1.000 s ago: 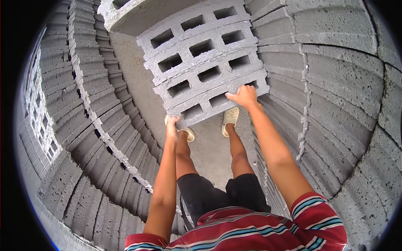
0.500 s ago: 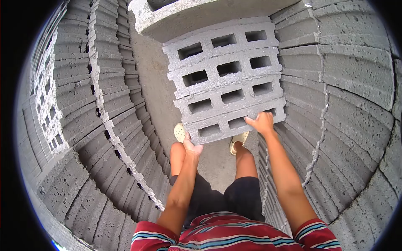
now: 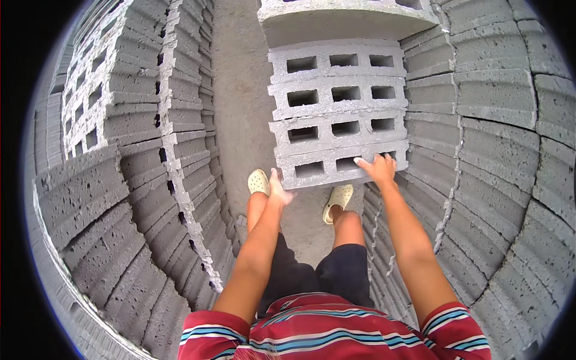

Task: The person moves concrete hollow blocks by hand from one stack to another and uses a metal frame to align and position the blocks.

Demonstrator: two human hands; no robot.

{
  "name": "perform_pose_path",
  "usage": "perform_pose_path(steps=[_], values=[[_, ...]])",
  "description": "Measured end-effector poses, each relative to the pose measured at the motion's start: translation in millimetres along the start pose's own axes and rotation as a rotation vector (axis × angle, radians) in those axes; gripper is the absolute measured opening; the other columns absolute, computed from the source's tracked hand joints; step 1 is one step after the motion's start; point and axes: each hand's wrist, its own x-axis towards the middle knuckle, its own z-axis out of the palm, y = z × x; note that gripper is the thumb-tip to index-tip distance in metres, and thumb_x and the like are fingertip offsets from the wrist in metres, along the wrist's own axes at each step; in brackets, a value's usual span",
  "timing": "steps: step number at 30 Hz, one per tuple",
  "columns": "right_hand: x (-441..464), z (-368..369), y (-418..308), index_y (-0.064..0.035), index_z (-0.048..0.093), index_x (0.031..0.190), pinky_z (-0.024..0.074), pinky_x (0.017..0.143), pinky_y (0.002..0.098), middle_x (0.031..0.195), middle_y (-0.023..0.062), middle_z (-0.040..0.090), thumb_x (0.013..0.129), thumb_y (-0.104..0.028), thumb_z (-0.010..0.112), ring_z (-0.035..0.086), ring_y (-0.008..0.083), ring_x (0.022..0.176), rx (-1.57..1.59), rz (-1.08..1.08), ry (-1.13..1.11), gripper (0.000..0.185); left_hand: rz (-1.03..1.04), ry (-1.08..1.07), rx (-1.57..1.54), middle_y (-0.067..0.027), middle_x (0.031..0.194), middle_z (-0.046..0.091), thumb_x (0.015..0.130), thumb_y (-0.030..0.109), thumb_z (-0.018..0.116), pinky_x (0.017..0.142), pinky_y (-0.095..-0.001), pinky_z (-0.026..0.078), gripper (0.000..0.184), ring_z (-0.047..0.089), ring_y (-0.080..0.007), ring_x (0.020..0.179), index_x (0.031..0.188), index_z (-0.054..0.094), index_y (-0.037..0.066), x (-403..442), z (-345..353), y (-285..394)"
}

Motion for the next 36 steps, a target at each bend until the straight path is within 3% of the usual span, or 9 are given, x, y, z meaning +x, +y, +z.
perform_pose_path(steps=[4,8,11,14,17,24,28,31,36], values=[[-41.5,-30.4,-20.6,-0.0023,0.059,0.110,0.0338,0.094,0.0468,0.113,0.0188,0.058,0.075,-0.047,0.060,0.045,0.0328,0.116,0.190,0.115,0.050,0.056,0.161,0.130,0.218,-0.0114,0.146,0.021,0.087,0.058,0.037,0.107,-0.0512,0.006,0.068,0.012,-0.0299,0.136,0.137,0.030,0.012,-18.5,-32.8,15.3],[-84.9,-17.1,-37.3,-0.0085,0.064,0.098,0.0482,0.070,0.0377,0.084,0.0121,0.067,0.080,-0.021,0.058,0.063,0.0302,0.080,0.652,-0.267,0.150,0.023,0.537,-0.089,0.347,-0.0090,0.108,0.061,0.089,0.043,0.047,0.091,-0.0432,0.038,0.044,0.059,-0.0236,0.097,0.116,0.053,0.008,-85.7,-75.7,-3.8],[-154.9,-72.8,-97.1,-0.0055,0.064,0.087,0.0435,0.050,0.0256,0.055,0.0020,0.059,0.081,-0.023,0.063,0.056,0.0087,0.051,0.978,-0.335,-0.053,0.019,0.506,0.053,0.187,-0.0051,0.094,0.064,0.088,0.043,0.048,0.081,-0.0413,0.043,0.041,0.063,-0.0205,0.077,0.110,0.055,0.010,-169.1,-73.3,-36.7],[-230.9,-123.8,-142.4,-0.0052,0.063,0.100,0.0429,0.082,0.0337,0.099,0.0138,0.063,0.085,-0.037,0.056,0.059,0.0255,0.097,1.004,-0.771,0.174,0.035,0.416,0.010,0.098,-0.0116,0.115,0.057,0.086,0.061,0.035,0.087,-0.0430,0.040,0.062,0.059,-0.0265,0.092,0.120,0.048,0.011,-253.6,-48.9,-61.1],[-278.8,-106.2,-153.7,-0.0084,0.044,0.130,0.0217,0.103,0.0451,0.134,0.0142,0.041,0.092,-0.043,0.034,0.033,0.0334,0.127,0.995,-1.258,-0.004,0.052,0.529,-0.477,-0.064,-0.0149,0.133,0.041,0.083,0.069,0.022,0.100,-0.0468,0.028,0.078,0.042,-0.0318,0.118,0.134,0.033,0.011,-293.2,-25.3,-72.1],[-278.1,-76.2,-112.8,-0.0055,0.050,0.124,0.0258,0.100,0.0470,0.132,0.0185,0.043,0.090,-0.050,0.028,0.036,0.0325,0.125,0.516,-0.537,-0.135,0.060,0.779,-0.468,0.273,-0.0154,0.147,0.017,0.087,0.061,0.028,0.108,-0.0441,0.005,0.077,0.017,-0.0291,0.135,0.142,0.015,0.009,-413.1,-52.8,-108.5],[-299.4,-29.6,-109.0,0.0010,0.061,0.104,0.0407,0.085,0.0356,0.101,0.0178,0.062,0.088,-0.046,0.041,0.056,0.0309,0.097,0.868,-0.555,-0.035,0.053,0.715,-0.469,0.529,-0.0091,0.126,0.050,0.087,0.047,0.045,0.096,-0.0368,0.032,0.055,0.048,-0.0217,0.112,0.126,0.045,0.008,-444.4,-142.2,-143.2],[-366.3,-38.0,-133.9,0.0019,0.063,0.093,0.0413,0.068,0.0268,0.078,0.0045,0.060,0.084,-0.028,0.058,0.050,0.0116,0.074,1.006,-0.486,-0.056,0.032,0.664,-0.484,0.525,-0.0057,0.114,0.058,0.086,0.043,0.048,0.089,-0.0338,0.035,0.043,0.053,-0.0168,0.102,0.113,0.054,0.009,-457.0,-209.2,-176.3],[-470.6,-115.6,-204.5,0.0006,0.063,0.092,0.0373,0.055,0.0210,0.071,-0.0032,0.054,0.084,-0.023,0.059,0.045,0.0043,0.063,1.114,-0.898,0.070,0.026,0.780,-0.475,0.479,-0.0048,0.108,0.059,0.085,0.039,0.051,0.088,-0.0324,0.036,0.038,0.052,-0.0157,0.101,0.108,0.055,0.009,-497.2,-260.5,-201.1]])
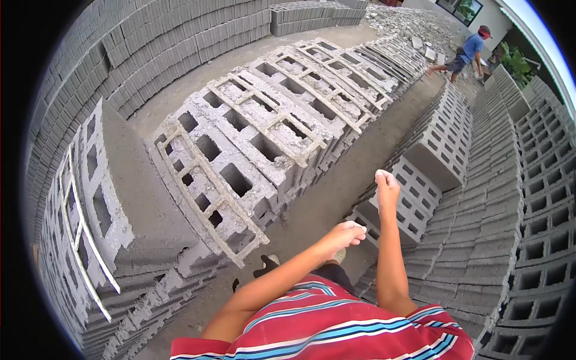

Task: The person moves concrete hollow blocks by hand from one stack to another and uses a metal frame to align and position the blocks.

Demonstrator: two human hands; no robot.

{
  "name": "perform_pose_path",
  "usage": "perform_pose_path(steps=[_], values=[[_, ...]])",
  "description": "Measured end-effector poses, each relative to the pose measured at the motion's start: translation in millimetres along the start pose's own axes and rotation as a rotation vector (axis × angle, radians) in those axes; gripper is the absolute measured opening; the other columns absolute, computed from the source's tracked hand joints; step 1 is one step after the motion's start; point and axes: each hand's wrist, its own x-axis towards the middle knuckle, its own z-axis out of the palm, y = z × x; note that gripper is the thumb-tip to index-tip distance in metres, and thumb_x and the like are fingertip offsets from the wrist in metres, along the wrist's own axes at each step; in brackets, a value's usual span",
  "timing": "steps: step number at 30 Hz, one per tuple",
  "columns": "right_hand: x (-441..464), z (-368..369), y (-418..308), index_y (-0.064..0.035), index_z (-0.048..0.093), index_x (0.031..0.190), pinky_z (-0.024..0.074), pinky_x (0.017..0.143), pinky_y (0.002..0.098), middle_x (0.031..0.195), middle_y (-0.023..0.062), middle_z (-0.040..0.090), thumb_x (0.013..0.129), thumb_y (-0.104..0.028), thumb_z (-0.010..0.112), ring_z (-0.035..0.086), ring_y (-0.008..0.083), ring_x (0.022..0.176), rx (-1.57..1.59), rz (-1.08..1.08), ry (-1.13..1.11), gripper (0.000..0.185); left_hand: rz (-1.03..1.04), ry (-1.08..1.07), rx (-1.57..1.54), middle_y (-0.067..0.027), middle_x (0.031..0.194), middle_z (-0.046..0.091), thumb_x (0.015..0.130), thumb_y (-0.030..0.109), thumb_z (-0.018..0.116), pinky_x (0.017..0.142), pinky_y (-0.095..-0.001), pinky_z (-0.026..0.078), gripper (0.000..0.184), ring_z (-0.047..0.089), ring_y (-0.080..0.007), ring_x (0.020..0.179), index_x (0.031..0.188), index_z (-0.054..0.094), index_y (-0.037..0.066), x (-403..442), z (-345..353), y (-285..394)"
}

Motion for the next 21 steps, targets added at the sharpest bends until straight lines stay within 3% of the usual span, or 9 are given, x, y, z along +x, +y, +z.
perform_pose_path(steps=[5,7,8,10,12,15,17,18,21], values=[[3.1,51.5,-97.4,0.0003,0.064,0.086,0.0393,0.058,0.0210,0.072,-0.0004,0.058,0.084,-0.019,0.060,0.047,0.0048,0.063,-0.022,-0.395,-0.274,0.020,0.165,-0.125,0.034,-0.0065,0.106,0.059,0.087,0.032,0.054,0.084,-0.0283,0.039,0.031,0.054,-0.0148,0.096,0.105,0.056,0.007,-19.2,11.9,-1.1],[1.6,83.8,-125.9,-0.0018,0.063,0.084,0.0435,0.061,0.0309,0.074,0.0108,0.060,0.081,-0.018,0.058,0.056,0.0212,0.065,-0.229,-0.605,-0.473,0.017,0.224,-0.106,0.181,-0.0087,0.104,0.060,0.088,0.029,0.054,0.082,-0.0273,0.043,0.031,0.055,-0.0147,0.094,0.105,0.056,0.004,-28.2,22.5,6.0],[3.5,102.7,-134.1,-0.0013,0.064,0.084,0.0455,0.068,0.0366,0.081,0.0139,0.063,0.081,-0.019,0.057,0.059,0.0304,0.076,-0.348,-0.715,-0.576,0.019,0.251,-0.116,0.238,-0.0093,0.103,0.060,0.088,0.029,0.054,0.082,-0.0280,0.043,0.032,0.056,-0.0153,0.094,0.106,0.056,0.003,-35.1,25.2,10.0],[-4.5,137.1,-141.3,-0.0021,0.065,0.087,0.0461,0.076,0.0396,0.085,0.0143,0.064,0.080,-0.024,0.058,0.059,0.0324,0.083,-0.398,-0.911,-0.579,0.024,0.300,-0.106,0.361,-0.0105,0.103,0.061,0.088,0.030,0.053,0.083,-0.0293,0.044,0.033,0.057,-0.0165,0.095,0.107,0.055,0.002,-52.4,21.4,16.5],[-22.4,162.0,-153.7,-0.0043,0.067,0.087,0.0456,0.076,0.0414,0.090,0.0147,0.063,0.079,-0.026,0.060,0.058,0.0323,0.086,-0.491,-0.915,-0.694,0.024,0.288,-0.034,0.390,-0.0111,0.103,0.061,0.089,0.031,0.053,0.083,-0.0300,0.044,0.036,0.057,-0.0176,0.094,0.109,0.055,0.001,-82.8,10.0,21.6],[-35.8,191.6,-150.0,-0.0045,0.067,0.089,0.0449,0.077,0.0436,0.097,0.0161,0.061,0.076,-0.026,0.062,0.057,0.0322,0.091,-0.837,-0.958,-0.460,0.026,0.209,0.128,0.408,-0.0110,0.103,0.061,0.089,0.030,0.052,0.084,-0.0296,0.044,0.037,0.057,-0.0178,0.096,0.111,0.054,0.001,-124.5,-16.8,-6.9],[-33.0,201.4,-148.3,-0.0026,0.066,0.090,0.0442,0.077,0.0445,0.098,0.0172,0.060,0.074,-0.024,0.062,0.056,0.0319,0.094,-0.982,-0.828,-0.535,0.027,0.111,0.295,0.355,-0.0097,0.103,0.061,0.090,0.029,0.051,0.086,-0.0293,0.043,0.036,0.056,-0.0174,0.097,0.112,0.054,0.001,-160.1,-35.6,-41.1],[-30.9,205.7,-146.1,-0.0016,0.065,0.090,0.0439,0.077,0.0450,0.099,0.0178,0.060,0.073,-0.024,0.062,0.055,0.0318,0.095,-1.053,-0.766,-0.576,0.028,0.096,0.416,0.274,-0.0094,0.103,0.061,0.091,0.028,0.050,0.087,-0.0295,0.042,0.035,0.055,-0.0169,0.096,0.112,0.054,0.001,-177.6,-43.5,-65.3],[-25.6,224.8,-112.2,0.0030,0.063,0.088,0.0460,0.075,0.0436,0.095,0.0196,0.059,0.071,-0.022,0.063,0.057,0.0323,0.091,-0.995,-0.880,-0.452,0.030,0.138,0.746,-0.079,-0.0094,0.103,0.060,0.090,0.028,0.051,0.085,-0.0301,0.043,0.034,0.055,-0.0162,0.094,0.111,0.054,0.001,-230.3,-50.3,-139.3]])
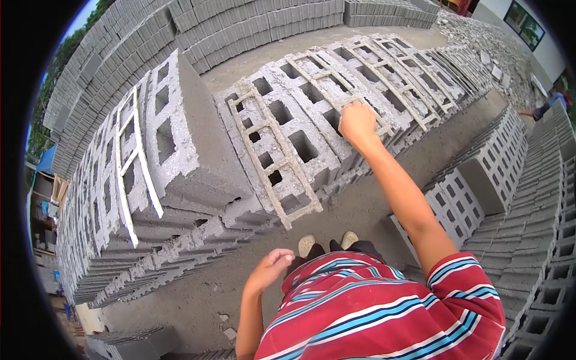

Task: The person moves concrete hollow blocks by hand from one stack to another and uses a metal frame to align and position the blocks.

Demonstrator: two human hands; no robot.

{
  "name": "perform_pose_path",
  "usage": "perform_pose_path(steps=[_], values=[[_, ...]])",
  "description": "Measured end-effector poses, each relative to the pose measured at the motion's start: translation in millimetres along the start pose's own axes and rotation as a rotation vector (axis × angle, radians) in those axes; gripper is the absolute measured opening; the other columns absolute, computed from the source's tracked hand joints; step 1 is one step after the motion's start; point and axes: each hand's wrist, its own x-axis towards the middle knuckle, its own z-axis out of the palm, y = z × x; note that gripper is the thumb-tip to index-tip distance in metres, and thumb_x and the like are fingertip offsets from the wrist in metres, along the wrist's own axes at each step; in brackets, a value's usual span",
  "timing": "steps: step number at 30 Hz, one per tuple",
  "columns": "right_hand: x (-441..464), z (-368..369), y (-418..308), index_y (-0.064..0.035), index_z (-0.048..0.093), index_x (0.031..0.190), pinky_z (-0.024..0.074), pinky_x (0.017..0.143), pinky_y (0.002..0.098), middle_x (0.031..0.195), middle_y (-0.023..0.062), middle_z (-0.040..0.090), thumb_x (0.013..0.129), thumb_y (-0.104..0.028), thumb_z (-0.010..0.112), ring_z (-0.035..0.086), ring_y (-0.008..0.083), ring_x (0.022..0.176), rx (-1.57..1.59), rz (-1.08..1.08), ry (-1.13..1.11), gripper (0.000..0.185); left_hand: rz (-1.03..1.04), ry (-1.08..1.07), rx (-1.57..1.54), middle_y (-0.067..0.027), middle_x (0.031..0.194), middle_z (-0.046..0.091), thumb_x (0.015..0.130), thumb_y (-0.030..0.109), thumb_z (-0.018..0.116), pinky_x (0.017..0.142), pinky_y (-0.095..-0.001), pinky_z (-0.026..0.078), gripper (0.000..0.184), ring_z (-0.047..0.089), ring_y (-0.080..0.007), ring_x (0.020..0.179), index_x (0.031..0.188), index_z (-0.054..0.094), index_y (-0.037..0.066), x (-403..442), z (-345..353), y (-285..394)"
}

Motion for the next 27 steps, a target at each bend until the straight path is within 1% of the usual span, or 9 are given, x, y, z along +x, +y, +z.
perform_pose_path(steps=[3,9,14,15,16,19,20,23,27], values=[[-1.8,-11.1,-2.0,0.0055,0.060,0.083,0.0482,0.072,0.0426,0.093,0.0217,0.059,0.071,-0.019,0.061,0.059,0.0340,0.084,0.112,-0.048,0.119,0.027,-0.100,0.326,-0.232,-0.0105,0.103,0.061,0.088,0.030,0.054,0.081,-0.0297,0.044,0.036,0.057,-0.0171,0.092,0.111,0.053,0.002,-49.3,-29.1,-34.9],[-34.3,-79.1,-58.9,0.0080,0.045,0.095,0.0483,0.071,0.0486,0.097,0.0301,0.049,0.079,-0.011,0.053,0.057,0.0442,0.079,0.416,-0.011,-0.011,0.026,-0.127,0.534,-0.486,-0.0098,0.102,0.061,0.086,0.033,0.055,0.079,-0.0297,0.044,0.040,0.059,-0.0180,0.089,0.112,0.052,0.003,-59.7,-63.0,-65.7],[-95.9,-88.1,-152.3,0.0028,0.043,0.089,0.0531,0.053,0.0384,0.090,0.0211,0.045,0.079,-0.005,0.050,0.062,0.0325,0.063,0.303,-0.107,-0.120,0.014,-0.084,0.325,-0.291,-0.0090,0.102,0.062,0.086,0.032,0.055,0.079,-0.0293,0.044,0.038,0.059,-0.0166,0.090,0.111,0.054,0.003,-14.1,-96.1,-34.9],[-107.8,-80.5,-168.5,0.0027,0.040,0.090,0.0501,0.052,0.0453,0.089,0.0216,0.043,0.075,-0.001,0.049,0.060,0.0359,0.066,0.377,-0.103,-0.091,0.018,-0.072,0.281,-0.233,-0.0087,0.102,0.062,0.086,0.032,0.055,0.080,-0.0290,0.043,0.038,0.059,-0.0163,0.090,0.110,0.054,0.003,-6.3,-103.2,-27.3],[-115.9,-79.3,-185.8,0.0014,0.043,0.090,0.0486,0.058,0.0456,0.090,0.0188,0.046,0.078,-0.008,0.053,0.058,0.0337,0.072,0.348,-0.022,-0.169,0.018,-0.096,0.242,-0.185,-0.0084,0.103,0.062,0.086,0.032,0.055,0.080,-0.0286,0.043,0.037,0.058,-0.0160,0.091,0.110,0.055,0.004,0.9,-111.9,-21.8],[-128.7,-65.7,-191.9,0.0003,0.047,0.092,0.0447,0.068,0.0442,0.090,0.0155,0.049,0.081,-0.020,0.057,0.053,0.0314,0.081,0.255,-0.193,-0.030,0.025,-0.138,0.145,-0.077,-0.0077,0.104,0.062,0.087,0.032,0.055,0.081,-0.0278,0.042,0.035,0.058,-0.0154,0.092,0.108,0.056,0.004,11.2,-130.7,-18.8],[-132.4,-66.9,-184.9,-0.0004,0.051,0.094,0.0403,0.074,0.0416,0.088,0.0128,0.051,0.079,-0.030,0.060,0.048,0.0292,0.086,0.296,-0.156,-0.094,0.034,-0.129,0.129,-0.052,-0.0075,0.104,0.062,0.087,0.031,0.055,0.081,-0.0277,0.042,0.035,0.058,-0.0153,0.092,0.108,0.057,0.004,11.0,-134.9,-19.6],[-137.7,-88.7,-155.1,-0.0002,0.051,0.096,0.0430,0.072,0.0417,0.093,0.0137,0.053,0.080,-0.033,0.060,0.052,0.0298,0.088,0.182,0.113,-0.063,0.038,-0.150,0.095,-0.096,-0.0056,0.104,0.062,0.087,0.030,0.054,0.082,-0.0273,0.041,0.032,0.057,-0.0140,0.094,0.107,0.058,0.005,6.1,-133.5,-28.5],[-142.4,-67.0,-140.2,0.0029,0.045,0.099,0.0451,0.072,0.0486,0.096,0.0232,0.056,0.080,-0.039,0.061,0.056,0.0399,0.089,0.361,0.444,-0.344,0.049,-0.235,0.040,-0.117,-0.0064,0.103,0.062,0.087,0.028,0.055,0.084,-0.0279,0.041,0.032,0.057,-0.0145,0.094,0.107,0.057,0.004,-3.6,-120.0,-36.4]])
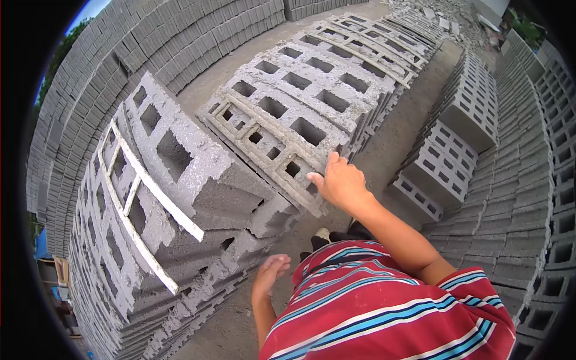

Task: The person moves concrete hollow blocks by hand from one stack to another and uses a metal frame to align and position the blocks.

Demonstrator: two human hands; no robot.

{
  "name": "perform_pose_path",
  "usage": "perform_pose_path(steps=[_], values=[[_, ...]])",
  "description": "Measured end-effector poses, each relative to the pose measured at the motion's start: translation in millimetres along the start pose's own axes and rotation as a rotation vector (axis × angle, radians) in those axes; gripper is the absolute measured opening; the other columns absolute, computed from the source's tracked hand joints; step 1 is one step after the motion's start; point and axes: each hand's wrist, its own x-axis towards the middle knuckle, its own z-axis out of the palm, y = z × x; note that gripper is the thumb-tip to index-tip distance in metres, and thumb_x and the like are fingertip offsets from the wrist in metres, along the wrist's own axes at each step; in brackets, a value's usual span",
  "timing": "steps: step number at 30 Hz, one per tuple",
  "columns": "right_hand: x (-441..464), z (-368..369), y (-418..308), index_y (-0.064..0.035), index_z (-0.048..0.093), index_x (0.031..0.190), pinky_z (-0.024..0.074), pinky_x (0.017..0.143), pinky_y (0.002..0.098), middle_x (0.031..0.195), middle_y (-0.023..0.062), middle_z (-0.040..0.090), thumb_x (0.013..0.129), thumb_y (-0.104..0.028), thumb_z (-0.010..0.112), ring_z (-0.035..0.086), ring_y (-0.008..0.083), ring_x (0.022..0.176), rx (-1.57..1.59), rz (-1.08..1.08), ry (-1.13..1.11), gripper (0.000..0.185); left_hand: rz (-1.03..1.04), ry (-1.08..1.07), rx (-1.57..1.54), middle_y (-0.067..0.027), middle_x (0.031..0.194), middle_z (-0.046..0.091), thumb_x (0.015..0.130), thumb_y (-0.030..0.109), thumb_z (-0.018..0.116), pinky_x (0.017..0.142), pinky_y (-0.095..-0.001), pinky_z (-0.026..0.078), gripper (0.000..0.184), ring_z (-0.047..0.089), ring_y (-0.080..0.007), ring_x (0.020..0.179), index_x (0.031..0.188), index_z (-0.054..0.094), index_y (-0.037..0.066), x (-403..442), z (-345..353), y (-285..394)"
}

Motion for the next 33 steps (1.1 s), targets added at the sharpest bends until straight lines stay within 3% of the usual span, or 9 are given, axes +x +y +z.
perform_pose_path(steps=[3,7,13,17,20,24,26,29,33], values=[[-6.3,10.7,13.6,0.0047,0.044,0.104,0.0459,0.071,0.0489,0.097,0.0265,0.057,0.081,-0.039,0.059,0.058,0.0414,0.086,0.097,-0.046,0.072,0.052,0.055,-0.133,0.030,-0.0104,0.100,0.062,0.089,0.029,0.052,0.084,-0.0296,0.043,0.034,0.058,-0.0177,0.092,0.109,0.056,0.001,-0.7,13.9,5.6],[4.0,-9.7,18.0,0.0045,0.051,0.086,0.0469,0.062,0.0469,0.075,0.0247,0.060,0.081,-0.035,0.060,0.060,0.0405,0.069,0.148,-0.203,0.150,0.041,0.255,-0.320,-0.005,-0.0126,0.101,0.061,0.091,0.032,0.049,0.083,-0.0326,0.045,0.040,0.058,-0.0203,0.091,0.114,0.051,-0.001,-12.2,54.3,52.8],[18.6,-57.8,23.5,0.0054,0.055,0.080,0.0445,0.060,0.0465,0.066,0.0250,0.058,0.078,-0.034,0.063,0.058,0.0419,0.067,0.261,-0.273,0.131,0.040,0.309,-0.233,-0.609,-0.0125,0.099,0.060,0.094,0.034,0.041,0.076,-0.0349,0.048,0.038,0.059,-0.0208,0.086,0.110,0.048,0.000,18.0,127.7,130.1],[26.4,-96.6,67.4,0.0016,0.060,0.082,0.0437,0.057,0.0405,0.065,0.0202,0.059,0.076,-0.037,0.065,0.058,0.0349,0.062,0.443,-0.141,0.030,0.040,0.558,-0.185,-0.457,-0.0106,0.092,0.060,0.094,0.026,0.045,0.073,-0.0316,0.049,0.026,0.060,-0.0171,0.077,0.100,0.051,0.002,18.4,172.3,170.5],[54.3,-131.9,115.6,0.0008,0.060,0.082,0.0431,0.055,0.0372,0.063,0.0190,0.058,0.075,-0.039,0.067,0.057,0.0297,0.058,0.599,-0.156,0.090,0.041,0.591,-0.262,-0.320,-0.0094,0.088,0.061,0.093,0.024,0.047,0.072,-0.0305,0.049,0.023,0.060,-0.0158,0.074,0.096,0.052,0.002,20.9,220.3,215.0],[141.2,-180.4,188.7,0.0011,0.061,0.085,0.0426,0.052,0.0369,0.060,0.0170,0.057,0.074,-0.039,0.068,0.056,0.0297,0.053,0.372,-0.290,0.365,0.042,0.592,-0.211,-0.085,-0.0037,0.077,0.057,0.085,0.028,0.062,0.064,-0.0240,0.047,0.027,0.057,-0.0100,0.064,0.086,0.052,0.003,87.5,313.2,281.8],[186.7,-188.1,220.1,0.0008,0.060,0.078,0.0392,0.050,0.0302,0.062,0.0125,0.054,0.076,-0.034,0.068,0.048,0.0168,0.051,0.324,-0.345,0.465,0.036,0.577,-0.132,-0.063,-0.0022,0.076,0.056,0.083,0.028,0.064,0.063,-0.0223,0.047,0.026,0.055,-0.0086,0.062,0.084,0.053,0.004,130.5,357.2,307.0],[243.1,-190.0,253.8,-0.0005,0.061,0.079,0.0444,0.052,0.0406,0.059,0.0150,0.058,0.073,-0.035,0.068,0.058,0.0340,0.058,0.244,-0.404,0.553,0.035,0.498,-0.024,0.092,-0.0019,0.074,0.057,0.082,0.028,0.063,0.061,-0.0233,0.047,0.025,0.055,-0.0097,0.061,0.081,0.055,0.005,189.7,391.6,327.3],[287.9,-178.3,275.5,-0.0021,0.061,0.077,0.0448,0.054,0.0404,0.064,0.0109,0.059,0.073,-0.031,0.068,0.058,0.0320,0.061,0.280,-0.352,0.490,0.030,0.350,0.013,0.314,-0.0047,0.077,0.061,0.081,0.029,0.063,0.058,-0.0241,0.047,0.028,0.057,-0.0108,0.061,0.084,0.058,0.002,224.4,406.2,356.5]])
